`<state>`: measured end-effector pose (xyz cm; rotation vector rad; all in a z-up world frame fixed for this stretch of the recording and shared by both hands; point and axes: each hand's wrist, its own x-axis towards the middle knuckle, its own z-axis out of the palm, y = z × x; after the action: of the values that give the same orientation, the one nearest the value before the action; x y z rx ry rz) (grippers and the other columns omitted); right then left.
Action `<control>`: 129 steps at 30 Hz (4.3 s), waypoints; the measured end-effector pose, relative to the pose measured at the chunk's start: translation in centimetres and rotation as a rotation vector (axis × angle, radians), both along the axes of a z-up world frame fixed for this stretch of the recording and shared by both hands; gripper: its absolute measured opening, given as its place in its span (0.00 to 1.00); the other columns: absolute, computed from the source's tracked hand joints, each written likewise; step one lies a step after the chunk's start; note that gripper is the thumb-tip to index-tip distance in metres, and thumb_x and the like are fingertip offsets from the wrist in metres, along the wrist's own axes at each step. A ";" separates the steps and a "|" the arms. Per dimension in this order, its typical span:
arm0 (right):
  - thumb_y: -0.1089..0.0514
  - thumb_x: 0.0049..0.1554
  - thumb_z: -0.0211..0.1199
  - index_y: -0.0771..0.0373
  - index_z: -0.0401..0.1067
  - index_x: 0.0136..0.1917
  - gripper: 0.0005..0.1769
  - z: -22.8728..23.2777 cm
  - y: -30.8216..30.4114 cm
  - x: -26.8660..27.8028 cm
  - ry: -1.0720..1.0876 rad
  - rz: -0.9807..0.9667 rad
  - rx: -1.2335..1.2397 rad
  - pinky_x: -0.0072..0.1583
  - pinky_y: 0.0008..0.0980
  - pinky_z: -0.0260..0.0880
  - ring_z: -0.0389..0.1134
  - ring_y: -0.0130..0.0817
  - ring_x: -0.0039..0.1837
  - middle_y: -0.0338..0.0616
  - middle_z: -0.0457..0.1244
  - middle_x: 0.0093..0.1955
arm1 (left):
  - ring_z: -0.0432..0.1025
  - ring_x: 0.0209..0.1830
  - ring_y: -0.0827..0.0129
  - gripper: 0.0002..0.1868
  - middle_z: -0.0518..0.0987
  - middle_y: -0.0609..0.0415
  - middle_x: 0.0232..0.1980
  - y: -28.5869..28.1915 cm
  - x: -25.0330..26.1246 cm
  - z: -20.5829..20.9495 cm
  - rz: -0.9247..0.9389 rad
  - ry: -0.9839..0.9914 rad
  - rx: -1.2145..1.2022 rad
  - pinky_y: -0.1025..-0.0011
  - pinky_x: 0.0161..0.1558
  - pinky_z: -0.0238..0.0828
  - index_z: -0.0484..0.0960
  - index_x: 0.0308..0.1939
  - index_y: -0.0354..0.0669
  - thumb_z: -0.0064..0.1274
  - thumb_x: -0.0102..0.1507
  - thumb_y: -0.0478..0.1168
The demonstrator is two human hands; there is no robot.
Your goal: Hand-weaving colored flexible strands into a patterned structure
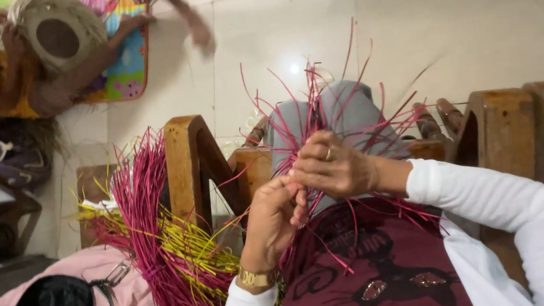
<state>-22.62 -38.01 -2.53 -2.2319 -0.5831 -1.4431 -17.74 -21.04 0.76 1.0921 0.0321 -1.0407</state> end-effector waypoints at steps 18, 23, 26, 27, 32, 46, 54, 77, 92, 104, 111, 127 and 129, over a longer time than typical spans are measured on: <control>0.64 0.46 0.50 0.58 0.59 0.33 0.03 -1.4 -14.5 3.9 0.284 -0.593 -0.104 0.29 0.35 0.48 0.50 0.34 0.29 0.40 0.51 0.29 | 0.52 0.15 0.79 0.05 0.71 0.55 0.20 2.1 -2.2 6.2 0.123 -0.355 -0.063 0.76 0.18 0.46 0.78 0.29 0.29 0.45 0.56 0.27; 0.67 0.40 0.48 0.56 0.58 0.32 0.07 -3.1 -22.0 3.3 0.252 -0.913 -0.161 0.31 0.36 0.48 0.55 0.36 0.31 0.40 0.53 0.29 | 0.53 0.15 0.78 0.12 0.68 0.53 0.21 7.3 -0.5 6.4 0.253 -0.141 -0.187 0.81 0.17 0.46 0.75 0.35 0.27 0.44 0.49 0.20; 0.64 0.42 0.51 0.56 0.66 0.36 0.07 -3.8 -25.3 2.3 0.197 -1.043 -0.123 0.31 0.35 0.53 0.60 0.38 0.36 0.39 0.59 0.34 | 0.59 0.18 0.84 0.04 0.73 0.53 0.25 8.1 0.5 10.4 0.360 -0.190 -0.375 0.90 0.19 0.56 0.75 0.33 0.25 0.47 0.55 0.26; 0.64 0.42 0.51 0.56 0.66 0.36 0.07 -4.0 -25.2 2.3 0.196 -1.032 -0.125 0.31 0.35 0.53 0.60 0.38 0.36 0.39 0.59 0.34 | 0.59 0.18 0.84 0.04 0.73 0.53 0.25 7.9 0.9 10.6 0.371 -0.192 -0.375 0.90 0.19 0.56 0.75 0.33 0.25 0.47 0.55 0.26; 0.57 0.33 0.54 0.63 0.69 0.45 0.23 -6.5 -24.7 3.0 0.390 -1.144 -0.110 0.44 0.46 0.51 0.59 0.64 0.54 0.63 0.62 0.50 | 0.60 0.14 0.82 0.02 0.72 0.58 0.20 6.1 1.5 6.9 0.300 -0.630 0.298 0.83 0.13 0.55 0.81 0.34 0.36 0.54 0.58 0.29; 0.56 0.52 0.53 0.52 0.64 0.37 0.02 -6.3 0.9 3.4 0.465 0.066 0.043 0.44 0.37 0.60 0.61 0.37 0.40 0.35 0.56 0.33 | 0.77 0.32 0.48 0.08 0.81 0.44 0.30 -0.8 0.3 -0.2 0.069 -1.420 0.605 0.61 0.31 0.74 0.81 0.37 0.42 0.45 0.59 0.32; 0.58 0.42 0.55 0.52 0.58 0.30 0.06 -2.5 -4.3 4.0 0.354 -0.072 -0.150 0.34 0.35 0.59 0.58 0.34 0.32 0.34 0.53 0.30 | 0.75 0.27 0.67 0.11 0.80 0.47 0.26 0.2 -1.3 2.4 -0.082 -1.155 0.454 0.63 0.30 0.70 0.82 0.34 0.42 0.43 0.57 0.34; 0.60 0.61 0.59 0.66 0.65 0.31 0.17 -7.3 -23.3 2.1 0.440 -0.764 0.590 0.36 0.46 0.53 0.60 0.41 0.34 0.47 0.64 0.31 | 0.58 0.27 0.80 0.11 0.64 0.65 0.30 3.4 1.2 11.2 0.361 -1.274 0.314 0.85 0.32 0.61 0.69 0.29 0.49 0.50 0.64 0.45; 0.64 0.55 0.59 0.67 0.74 0.45 0.06 -2.8 -2.1 3.1 0.906 0.313 1.330 0.29 0.24 0.65 0.66 0.27 0.29 0.47 0.65 0.27 | 0.66 0.20 0.81 0.05 0.75 0.58 0.28 -8.7 3.4 -4.3 0.620 -0.466 -0.008 0.86 0.22 0.68 0.78 0.39 0.41 0.54 0.63 0.39; 0.61 0.52 0.59 0.58 0.77 0.36 0.06 -4.5 -4.5 3.1 1.075 0.020 0.920 0.35 0.32 0.65 0.66 0.34 0.28 0.42 0.64 0.22 | 0.65 0.29 0.56 0.15 0.70 0.41 0.23 -5.4 2.8 10.8 0.681 -1.042 -0.344 0.66 0.37 0.67 0.72 0.26 0.31 0.49 0.64 0.38; 0.59 0.51 0.60 0.56 0.77 0.37 0.06 -4.4 -4.5 3.1 1.079 -0.007 0.708 0.42 0.39 0.69 0.69 0.42 0.34 0.43 0.66 0.24 | 0.68 0.24 0.62 0.11 0.71 0.42 0.23 -4.0 0.9 12.3 0.597 -1.099 -0.386 0.70 0.31 0.67 0.73 0.28 0.31 0.48 0.65 0.35; 0.63 0.55 0.59 0.63 0.78 0.45 0.08 -6.6 -15.5 3.7 0.950 -0.118 0.730 0.48 0.42 0.67 0.69 0.46 0.39 0.54 0.67 0.32 | 0.62 0.14 0.65 0.11 0.62 0.58 0.17 0.4 5.4 10.3 0.346 -2.346 0.569 0.73 0.19 0.61 0.73 0.25 0.45 0.50 0.63 0.40; 0.61 0.55 0.59 0.59 0.78 0.45 0.07 -8.4 -18.6 3.6 0.905 -0.276 0.637 0.49 0.40 0.67 0.69 0.45 0.40 0.50 0.67 0.32 | 0.63 0.13 0.66 0.12 0.62 0.58 0.17 0.4 6.7 7.1 0.234 -2.395 0.621 0.73 0.17 0.60 0.71 0.24 0.45 0.51 0.62 0.40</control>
<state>-18.99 -56.56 -10.93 -2.1410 0.4326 -0.4552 -11.03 -20.60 7.86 2.1612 -1.4295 1.0445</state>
